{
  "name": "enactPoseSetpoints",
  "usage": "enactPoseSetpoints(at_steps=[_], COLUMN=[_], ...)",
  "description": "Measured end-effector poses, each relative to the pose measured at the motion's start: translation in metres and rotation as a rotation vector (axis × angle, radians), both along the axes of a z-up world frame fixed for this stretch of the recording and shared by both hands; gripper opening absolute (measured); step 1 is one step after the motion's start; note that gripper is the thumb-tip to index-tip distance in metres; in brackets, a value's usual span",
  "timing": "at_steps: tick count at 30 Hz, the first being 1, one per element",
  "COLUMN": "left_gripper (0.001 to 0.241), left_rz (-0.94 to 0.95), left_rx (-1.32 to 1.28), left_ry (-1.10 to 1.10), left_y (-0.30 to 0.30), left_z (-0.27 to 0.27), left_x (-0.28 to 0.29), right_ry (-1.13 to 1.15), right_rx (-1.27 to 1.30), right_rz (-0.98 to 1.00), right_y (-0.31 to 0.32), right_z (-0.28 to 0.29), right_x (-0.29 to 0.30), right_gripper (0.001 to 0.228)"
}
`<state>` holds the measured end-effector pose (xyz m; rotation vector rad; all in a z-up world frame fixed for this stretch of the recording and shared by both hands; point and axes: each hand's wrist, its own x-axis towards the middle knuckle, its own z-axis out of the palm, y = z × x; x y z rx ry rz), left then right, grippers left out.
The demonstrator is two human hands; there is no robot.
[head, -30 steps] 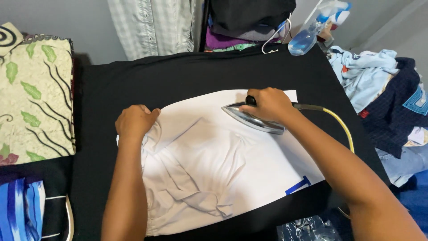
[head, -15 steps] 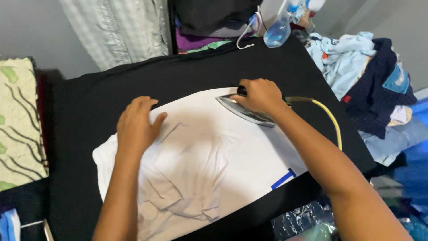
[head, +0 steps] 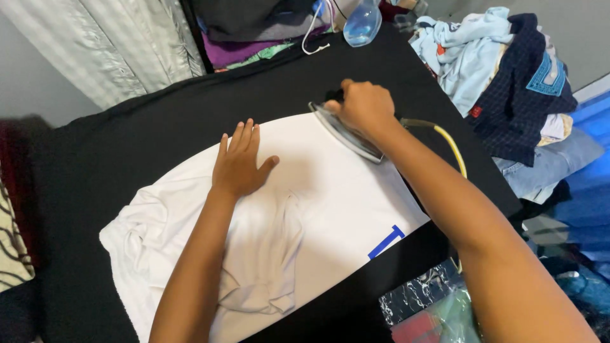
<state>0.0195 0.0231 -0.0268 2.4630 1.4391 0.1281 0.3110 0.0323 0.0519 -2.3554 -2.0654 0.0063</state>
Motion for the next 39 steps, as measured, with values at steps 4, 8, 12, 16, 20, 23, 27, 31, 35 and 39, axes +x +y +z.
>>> enactPoseSetpoints(at_steps=[4,8,12,16,20,23,27,31,35,39], left_gripper=[0.088,0.088,0.087,0.089,0.090,0.091,0.086,0.086,0.088,0.083], left_rz=[0.029,0.057,0.065,0.074,0.074,0.107,-0.020,-0.237,-0.323,-0.296], left_rx=[-0.039,-0.045,-0.099,-0.114,-0.122,-0.148,0.059,0.170,0.340,0.362], left_ry=[0.010,-0.003,0.034,0.073,0.094,0.107,-0.011,-0.091,-0.149,-0.159], left_y=[-0.006,-0.006,-0.010,-0.010,-0.005,-0.011,-0.061,-0.145,-0.197,-0.210], left_z=[0.012,0.019,0.029,0.030,0.024,0.023,0.021,0.030,-0.015,-0.021], left_x=[0.001,0.004,0.005,0.007,0.007,0.009,0.023,0.029,0.026,0.010], right_ry=[0.016,0.022,-0.002,0.017,0.074,-0.028,0.026,-0.014,-0.002,-0.041], right_rx=[0.061,-0.032,-0.012,0.041,-0.002,-0.075,-0.160,-0.198,-0.080,-0.143], right_rz=[-0.030,0.035,-0.027,-0.029,0.019,0.126,0.240,0.223,0.100,0.222], right_y=[-0.001,-0.024,-0.021,-0.008,-0.029,-0.058,-0.098,-0.124,-0.131,-0.142], right_z=[0.001,0.016,0.010,0.000,0.021,0.038,0.025,0.027,0.026,0.023], right_x=[0.020,0.017,0.032,0.049,0.035,0.012,-0.005,-0.007,0.019,0.030], right_gripper=[0.052,0.051,0.049,0.049,0.048,0.047,0.044,0.045,0.043,0.047])
